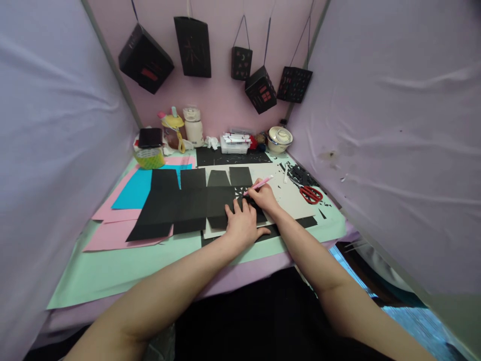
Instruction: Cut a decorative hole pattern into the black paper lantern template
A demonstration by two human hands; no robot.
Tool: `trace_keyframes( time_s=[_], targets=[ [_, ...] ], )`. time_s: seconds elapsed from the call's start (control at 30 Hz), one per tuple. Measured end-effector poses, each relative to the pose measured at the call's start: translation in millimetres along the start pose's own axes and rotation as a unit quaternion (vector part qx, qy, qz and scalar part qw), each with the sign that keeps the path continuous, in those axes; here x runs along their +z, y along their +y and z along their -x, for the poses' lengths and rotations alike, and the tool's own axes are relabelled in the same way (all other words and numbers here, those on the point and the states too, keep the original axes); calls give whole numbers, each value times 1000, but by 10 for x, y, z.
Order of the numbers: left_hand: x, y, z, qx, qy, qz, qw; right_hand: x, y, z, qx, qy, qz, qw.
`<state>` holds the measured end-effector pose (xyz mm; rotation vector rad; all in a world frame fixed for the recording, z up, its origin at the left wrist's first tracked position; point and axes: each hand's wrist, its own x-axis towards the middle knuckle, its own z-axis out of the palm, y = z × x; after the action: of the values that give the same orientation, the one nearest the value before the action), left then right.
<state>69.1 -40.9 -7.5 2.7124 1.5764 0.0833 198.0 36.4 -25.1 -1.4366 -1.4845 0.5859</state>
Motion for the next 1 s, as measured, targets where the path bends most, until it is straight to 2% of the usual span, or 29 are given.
trace_keyframes(
  time_s=[0.4, 0.67, 1.0],
  targets=[
    [-12, 5, -9, -1, -13, -1, 1000, -1, 10, 6, 4, 17, 8, 1000],
    [3, 6, -9, 0, -2, -5, 1000, 4, 38, 11, -15, -18, -7, 1000],
    [20, 1, -17, 1, -1, -7, 1000, -4, 33, 7, -26, -23, -3, 999]
  ],
)
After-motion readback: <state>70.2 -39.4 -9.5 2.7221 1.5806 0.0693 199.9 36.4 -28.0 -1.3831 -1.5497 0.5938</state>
